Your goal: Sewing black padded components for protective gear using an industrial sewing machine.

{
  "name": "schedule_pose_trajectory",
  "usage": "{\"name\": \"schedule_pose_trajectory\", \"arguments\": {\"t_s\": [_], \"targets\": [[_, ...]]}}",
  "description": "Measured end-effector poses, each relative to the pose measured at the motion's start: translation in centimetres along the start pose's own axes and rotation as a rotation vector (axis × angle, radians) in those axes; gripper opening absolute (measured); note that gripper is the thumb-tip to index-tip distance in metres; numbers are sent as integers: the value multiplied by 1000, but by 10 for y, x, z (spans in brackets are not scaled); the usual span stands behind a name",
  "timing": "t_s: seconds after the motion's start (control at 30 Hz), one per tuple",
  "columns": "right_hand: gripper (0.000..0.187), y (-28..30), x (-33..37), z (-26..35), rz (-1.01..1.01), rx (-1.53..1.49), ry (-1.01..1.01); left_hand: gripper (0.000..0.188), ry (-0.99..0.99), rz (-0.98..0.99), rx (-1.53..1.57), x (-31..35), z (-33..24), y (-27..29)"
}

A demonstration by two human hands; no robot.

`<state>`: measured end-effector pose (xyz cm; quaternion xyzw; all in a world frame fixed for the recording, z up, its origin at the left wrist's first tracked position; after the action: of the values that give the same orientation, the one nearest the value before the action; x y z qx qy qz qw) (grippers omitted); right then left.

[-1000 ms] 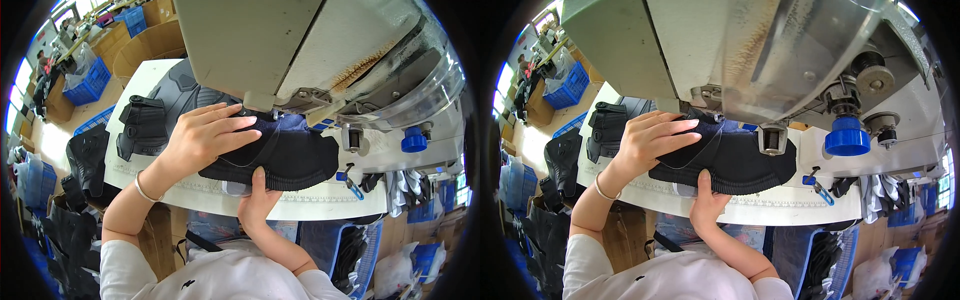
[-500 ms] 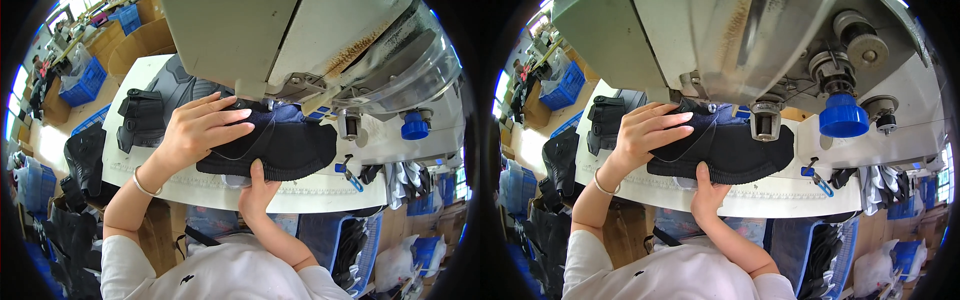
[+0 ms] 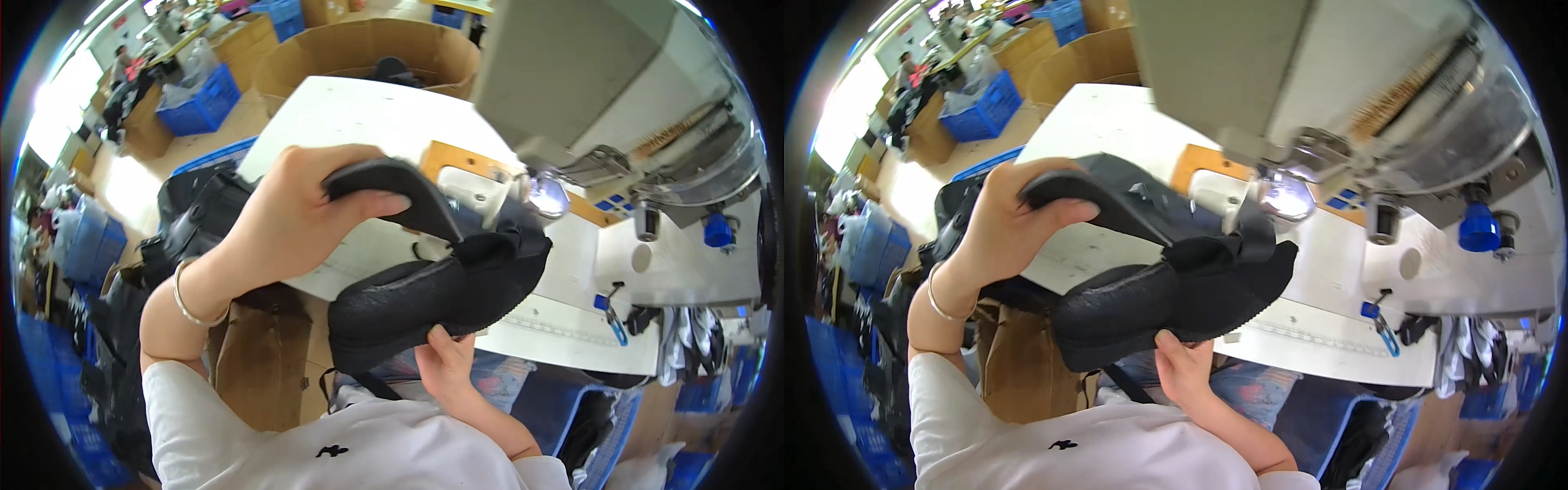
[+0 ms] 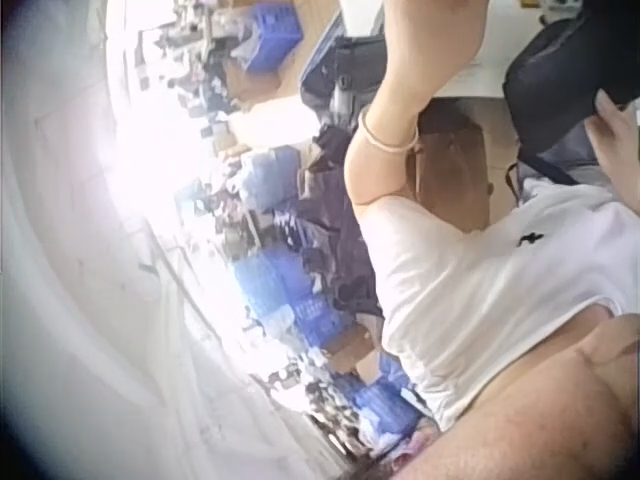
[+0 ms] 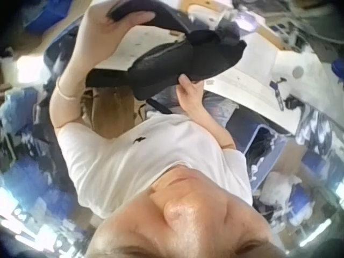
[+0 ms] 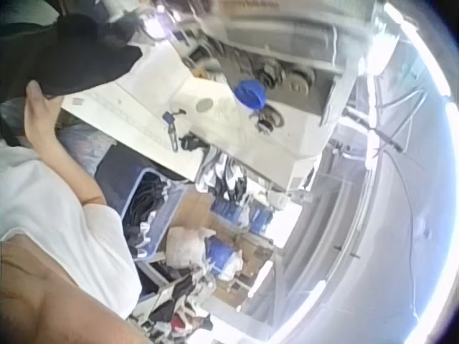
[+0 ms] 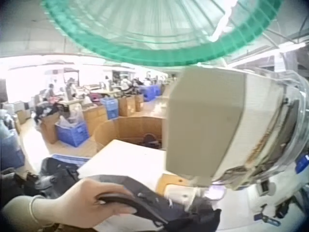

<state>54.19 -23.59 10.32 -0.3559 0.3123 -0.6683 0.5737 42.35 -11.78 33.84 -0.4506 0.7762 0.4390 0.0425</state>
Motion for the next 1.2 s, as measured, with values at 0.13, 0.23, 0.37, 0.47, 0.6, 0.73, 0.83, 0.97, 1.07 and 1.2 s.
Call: {"name": "schedule_pose_trajectory", "arguments": {"t_s": [0.13, 0.23, 0.37, 0.47, 0.6, 0.73, 0.83, 0.97, 1.07, 1.2], "targets": [[59, -14, 15, -19, 71, -14, -53, 19, 200, 46, 275, 11, 16, 6], [60, -21, 22, -21, 97, -9, -82, 21, 219, 91, 288, 17, 13, 6], [62, -21, 32, -18, 101, -3, -99, 22, 206, 91, 275, 22, 5, 4], [61, -21, 37, -11, 104, -4, -57, 24, 168, 64, 256, 23, -3, 1], [53, -7, 56, 12, 145, 63, -125, 21, 165, 108, 88, 21, -23, 1], [59, -7, 76, 42, 615, -717, -310, 29, 126, 287, -105, 0, -31, -29], [56, -4, 97, 57, 470, -550, -288, 33, 62, 338, -95, -15, -32, -43], [53, -9, 113, 67, 311, -339, -262, 38, 88, 411, -34, -15, -14, -51], [50, -13, 114, 68, 233, -206, -280, 37, 128, 461, -9, -4, -9, -49], [47, -22, 92, 46, 217, -54, -421, 32, 265, 478, -169, 18, -16, 2]]}}
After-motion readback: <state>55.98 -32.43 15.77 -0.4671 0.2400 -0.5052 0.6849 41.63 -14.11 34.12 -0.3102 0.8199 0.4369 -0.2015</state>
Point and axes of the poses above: each hand's wrist, its own x-axis away from the middle knuckle, its own y-axis out of the back of the hand, z = x × y, the point moved 9 cm from there along -x, towards the middle knuckle, and after that the axes turned 6 degrees about -y, right-handed, at the moved point
